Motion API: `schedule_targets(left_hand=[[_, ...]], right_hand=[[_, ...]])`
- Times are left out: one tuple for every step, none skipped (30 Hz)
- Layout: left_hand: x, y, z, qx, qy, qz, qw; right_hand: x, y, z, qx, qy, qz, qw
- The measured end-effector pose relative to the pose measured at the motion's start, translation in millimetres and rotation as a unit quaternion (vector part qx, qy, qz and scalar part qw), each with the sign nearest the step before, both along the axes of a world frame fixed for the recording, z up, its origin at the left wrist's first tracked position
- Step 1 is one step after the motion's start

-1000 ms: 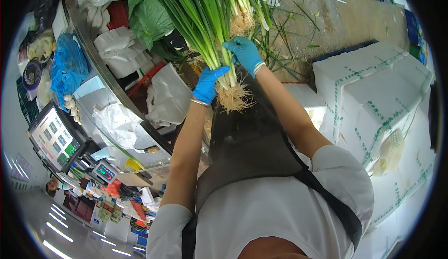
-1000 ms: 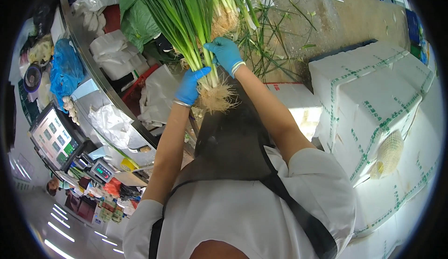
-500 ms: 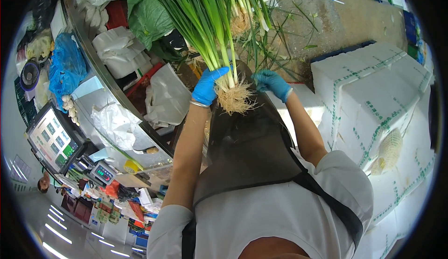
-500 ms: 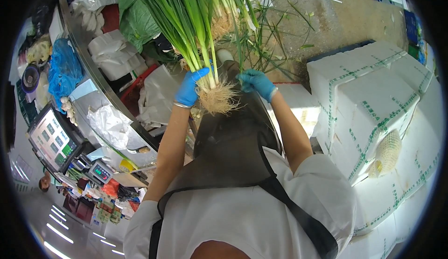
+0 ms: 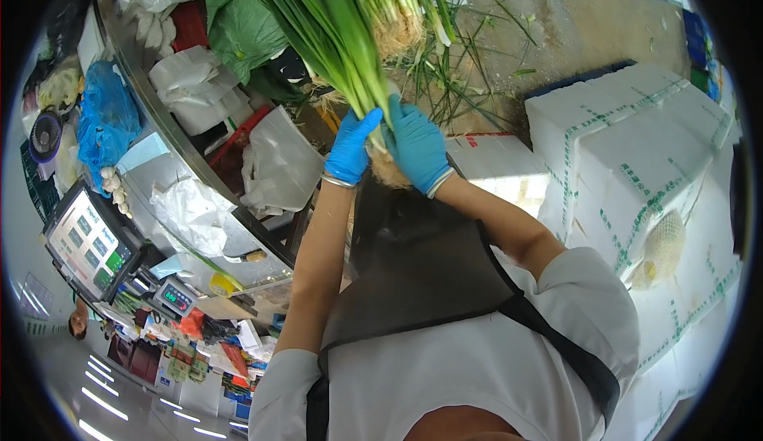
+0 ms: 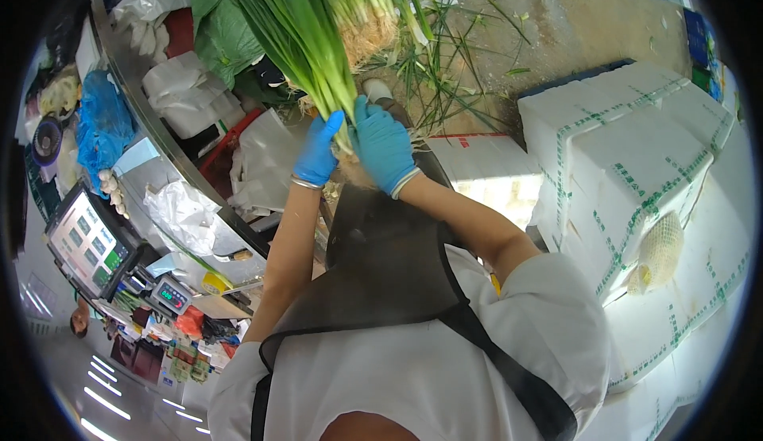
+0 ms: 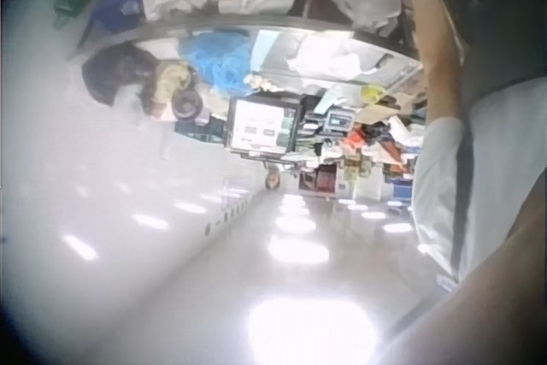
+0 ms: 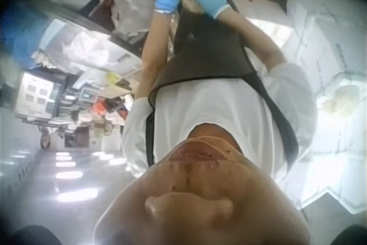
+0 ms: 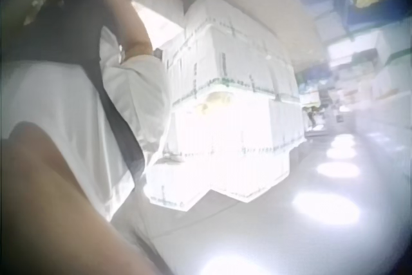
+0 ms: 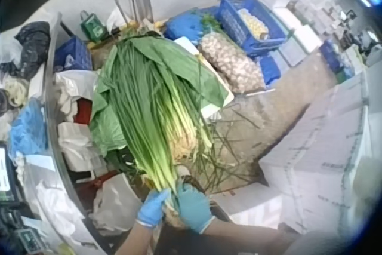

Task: The person, wearing blue gloves, gathers a bunch of green onions from a larger pile, trims them by hand, weighs the bunch on a scale, and then places the bunch into a plastic bag, which is then sealed and set aside.

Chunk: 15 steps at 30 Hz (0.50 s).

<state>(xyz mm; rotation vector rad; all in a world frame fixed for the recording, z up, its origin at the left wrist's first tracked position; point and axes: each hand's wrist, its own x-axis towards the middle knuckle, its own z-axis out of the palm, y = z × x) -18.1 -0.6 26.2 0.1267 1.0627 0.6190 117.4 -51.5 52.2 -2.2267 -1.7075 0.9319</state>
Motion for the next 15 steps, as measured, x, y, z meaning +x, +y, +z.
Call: schedule_targets(left_hand=[[-1, 0, -3, 0.031, 0.046, -0.075, 0.996], [0, 5, -1, 0.062, 0.093, -0.149, 0.983], [5, 3, 5, 0.095, 0.096, -0.099, 0.986], [0, 2, 2, 0.094, 0.098, -0.098, 0.986], [-6, 2, -6, 0.066, 0.088, -0.095, 0.989], [-7, 4, -7, 0.04, 0.077, -0.091, 0.992], [-6, 3, -8, 0.041, 0.08, -0.072, 0.993], [-3, 3, -7, 0.041, 0.079, -0.075, 0.993], [-1, 4, -6, 0.038, 0.083, -0.08, 0.993], [1, 5, -4, 0.035, 0.086, -0.084, 0.992], [5, 4, -3, 0.035, 0.087, -0.086, 0.992], [10, 3, -1, 0.046, 0.1, -0.071, 0.991], [14, 3, 0, 0.058, 0.112, -0.057, 0.99], [14, 1, -1, 0.059, 0.113, -0.056, 0.99], [15, -1, -4, 0.061, 0.126, -0.05, 0.989]], right_hand=[[2, -2, 0, 0.038, 0.004, 0.047, 0.998], [4, -1, -1, 0.077, 0.009, 0.094, 0.992], [12, 5, -1, 0.132, 0.106, 0.071, 0.983], [21, 13, 1, 0.131, 0.109, 0.072, 0.983], [30, 25, 6, -0.002, 0.279, -0.12, 0.953], [37, 35, 6, -0.133, 0.425, -0.303, 0.842], [40, 46, -3, -0.133, 0.426, -0.302, 0.842], [43, 58, -14, -0.122, 0.433, -0.333, 0.829], [43, 65, -20, -0.112, 0.44, -0.363, 0.814], [40, 67, -22, -0.111, 0.44, -0.365, 0.813], [37, 68, -24, -0.106, 0.354, -0.256, 0.893], [35, 68, -27, -0.098, 0.259, -0.14, 0.951], [35, 65, -33, -0.042, 0.227, -0.124, 0.965], [34, 64, -31, -0.042, 0.228, -0.123, 0.965], [32, 60, -27, -0.042, 0.314, -0.228, 0.921]])
